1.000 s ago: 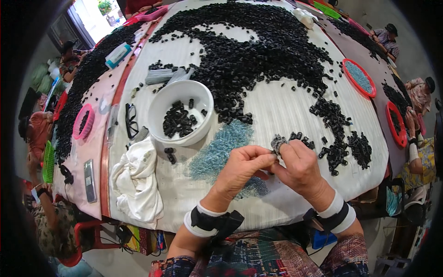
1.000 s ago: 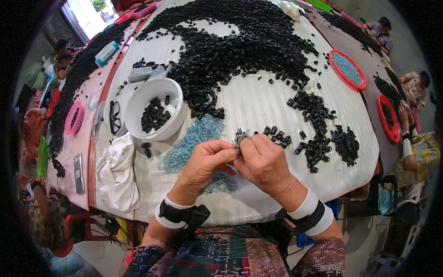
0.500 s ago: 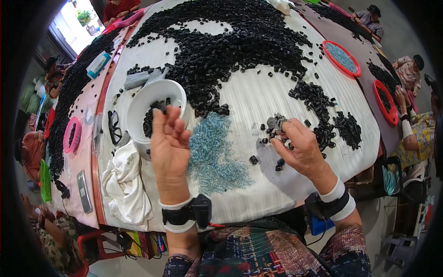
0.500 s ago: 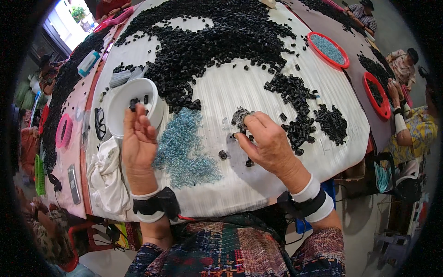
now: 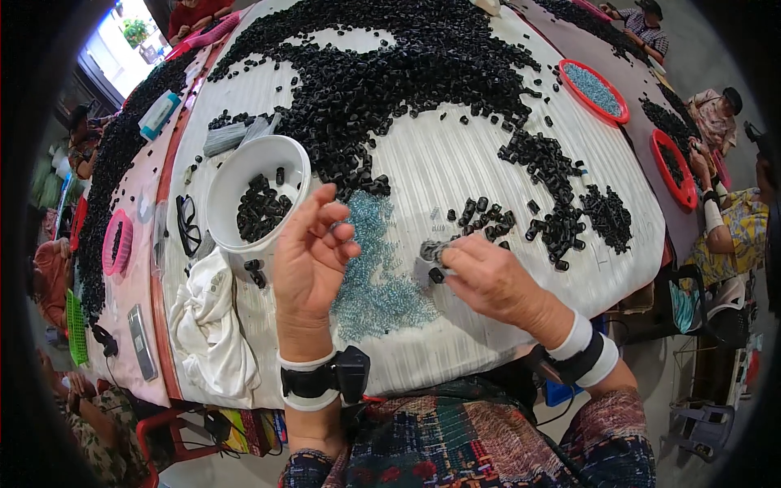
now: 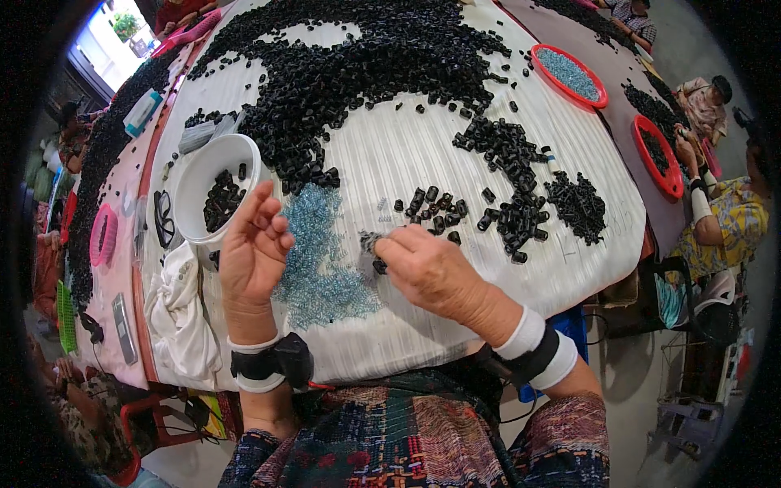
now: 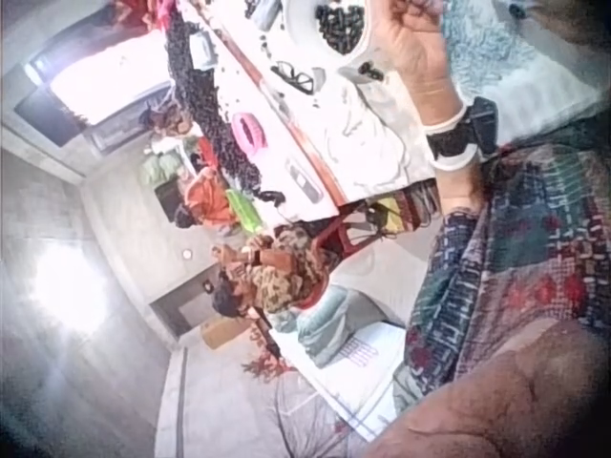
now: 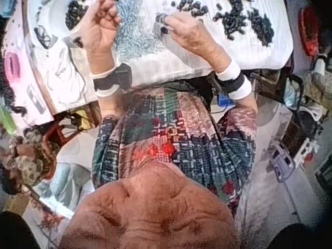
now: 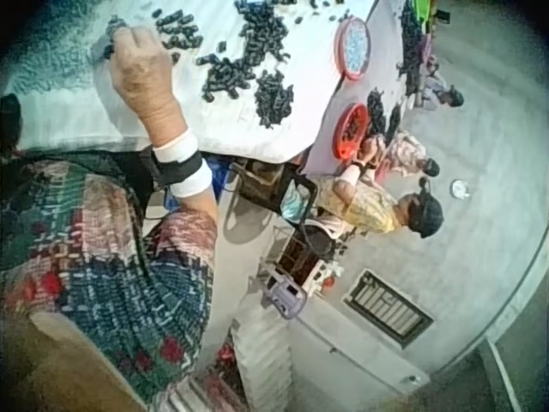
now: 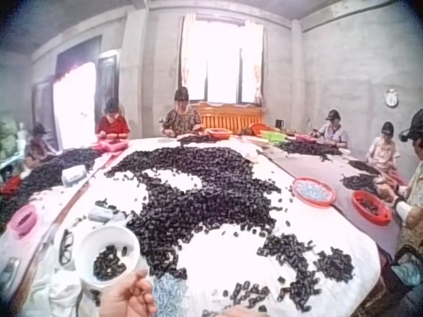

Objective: Manually assemble small black plastic components by hand and placing them on a table.

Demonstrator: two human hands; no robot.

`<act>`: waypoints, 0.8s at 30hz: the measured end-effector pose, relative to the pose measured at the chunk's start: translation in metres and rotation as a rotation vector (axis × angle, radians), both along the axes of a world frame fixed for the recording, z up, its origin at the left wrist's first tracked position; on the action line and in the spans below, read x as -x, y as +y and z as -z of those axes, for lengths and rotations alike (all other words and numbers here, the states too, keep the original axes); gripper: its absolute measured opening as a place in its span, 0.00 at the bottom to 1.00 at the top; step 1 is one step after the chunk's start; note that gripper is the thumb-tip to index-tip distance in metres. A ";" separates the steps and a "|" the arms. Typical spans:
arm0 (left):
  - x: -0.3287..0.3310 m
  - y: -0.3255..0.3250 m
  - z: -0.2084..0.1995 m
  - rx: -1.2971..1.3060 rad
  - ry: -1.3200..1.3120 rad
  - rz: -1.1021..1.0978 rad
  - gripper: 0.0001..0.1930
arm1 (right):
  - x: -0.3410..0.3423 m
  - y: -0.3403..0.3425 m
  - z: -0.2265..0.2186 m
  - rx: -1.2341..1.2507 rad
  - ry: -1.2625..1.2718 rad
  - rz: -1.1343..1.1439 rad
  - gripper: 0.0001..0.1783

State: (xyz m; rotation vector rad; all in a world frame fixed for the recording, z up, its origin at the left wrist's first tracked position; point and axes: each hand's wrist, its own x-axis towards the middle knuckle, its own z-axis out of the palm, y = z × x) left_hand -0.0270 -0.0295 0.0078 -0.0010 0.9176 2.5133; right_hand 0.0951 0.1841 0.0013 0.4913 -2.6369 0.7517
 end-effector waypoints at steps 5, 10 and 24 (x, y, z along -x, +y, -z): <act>-0.010 0.012 0.005 0.095 0.049 0.155 0.13 | 0.003 -0.009 0.010 -0.026 -0.062 -0.020 0.16; -0.023 0.022 0.004 0.318 0.140 0.260 0.09 | -0.001 -0.010 -0.005 0.044 0.042 0.044 0.18; -0.038 0.035 -0.005 0.457 0.294 0.453 0.06 | 0.003 -0.015 -0.022 0.170 0.179 -0.056 0.21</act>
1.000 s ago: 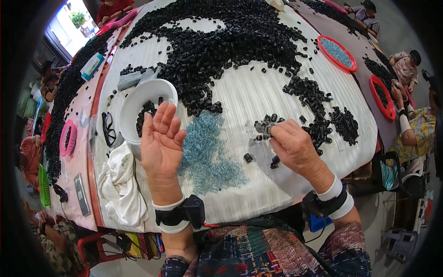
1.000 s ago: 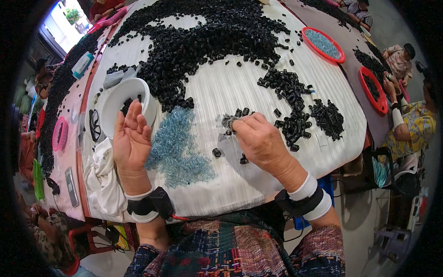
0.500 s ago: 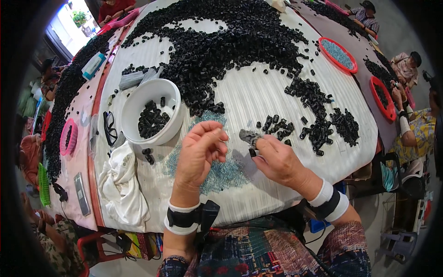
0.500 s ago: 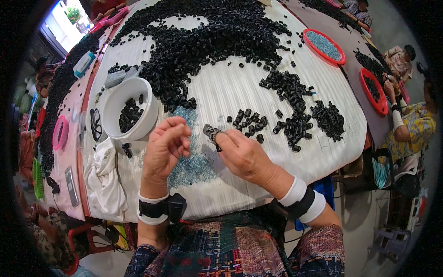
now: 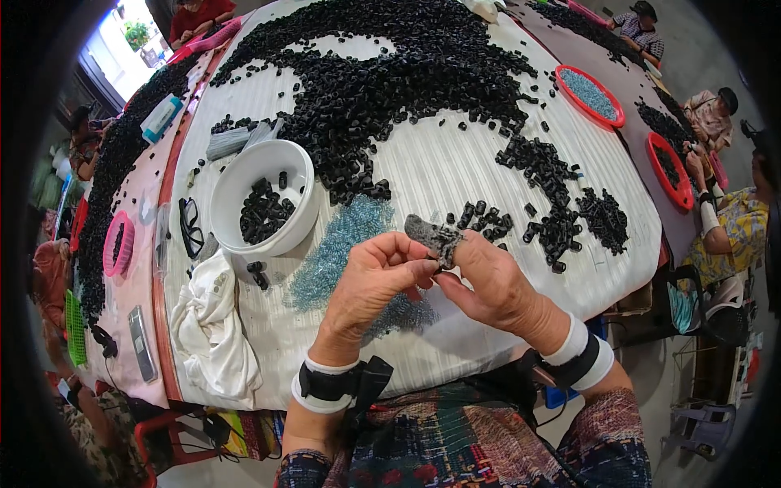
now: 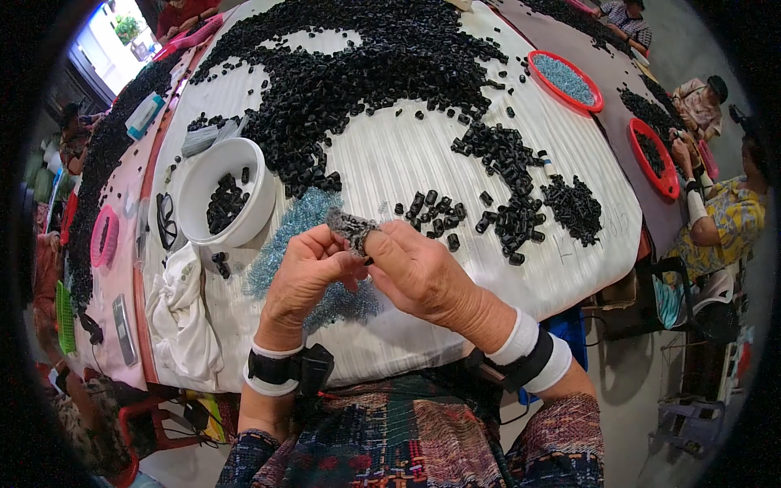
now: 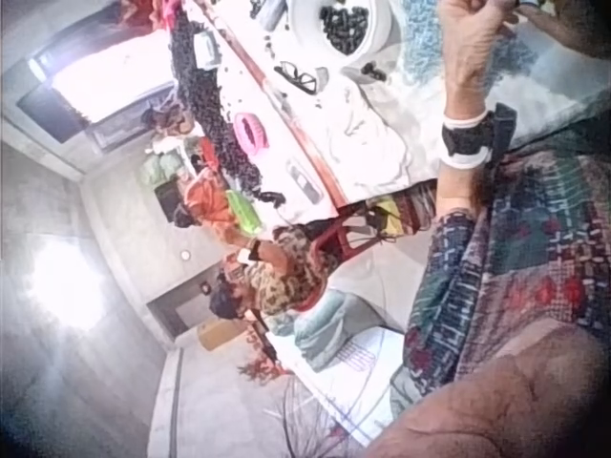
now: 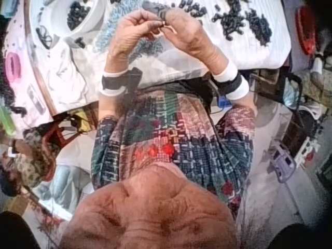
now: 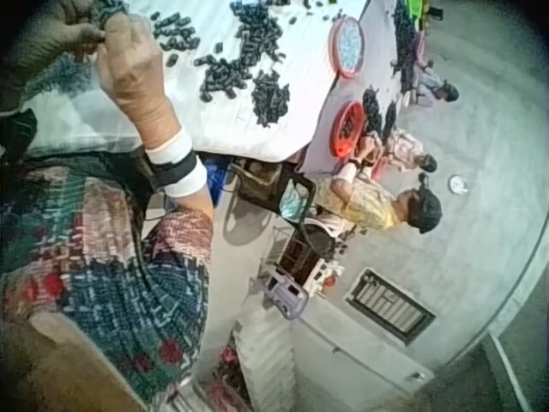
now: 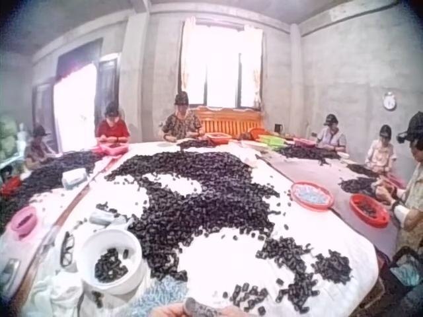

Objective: Manually assemble small black plastic components by hand and placing them on a table.

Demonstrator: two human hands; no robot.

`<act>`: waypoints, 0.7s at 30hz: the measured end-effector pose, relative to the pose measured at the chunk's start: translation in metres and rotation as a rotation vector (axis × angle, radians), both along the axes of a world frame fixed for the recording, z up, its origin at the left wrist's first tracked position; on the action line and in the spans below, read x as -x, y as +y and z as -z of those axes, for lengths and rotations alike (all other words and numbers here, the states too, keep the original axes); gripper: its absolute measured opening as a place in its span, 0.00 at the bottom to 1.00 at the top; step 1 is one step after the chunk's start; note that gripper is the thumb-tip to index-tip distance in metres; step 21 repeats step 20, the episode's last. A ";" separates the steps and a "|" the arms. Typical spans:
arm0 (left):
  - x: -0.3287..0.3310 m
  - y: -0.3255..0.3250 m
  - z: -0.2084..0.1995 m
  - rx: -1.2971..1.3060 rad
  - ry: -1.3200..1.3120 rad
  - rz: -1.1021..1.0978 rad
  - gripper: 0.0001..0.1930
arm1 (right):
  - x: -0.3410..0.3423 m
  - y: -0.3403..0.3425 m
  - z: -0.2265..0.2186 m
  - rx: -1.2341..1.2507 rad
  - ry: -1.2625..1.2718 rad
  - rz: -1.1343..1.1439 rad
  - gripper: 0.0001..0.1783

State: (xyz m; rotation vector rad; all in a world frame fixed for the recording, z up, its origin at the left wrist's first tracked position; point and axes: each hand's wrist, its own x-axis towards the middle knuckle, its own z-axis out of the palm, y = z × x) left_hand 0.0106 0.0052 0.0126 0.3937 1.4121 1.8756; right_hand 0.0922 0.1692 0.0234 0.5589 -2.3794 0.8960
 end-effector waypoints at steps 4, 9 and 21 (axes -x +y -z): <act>0.004 -0.004 0.007 -0.050 -0.023 0.011 0.06 | 0.004 0.005 -0.008 -0.024 0.044 -0.042 0.20; 0.008 -0.006 0.007 -0.135 -0.175 -0.171 0.09 | 0.009 0.033 -0.011 -0.023 0.008 0.237 0.14; 0.012 -0.006 0.017 -0.193 -0.236 -0.216 0.07 | 0.020 0.026 0.024 -0.413 -0.051 0.280 0.15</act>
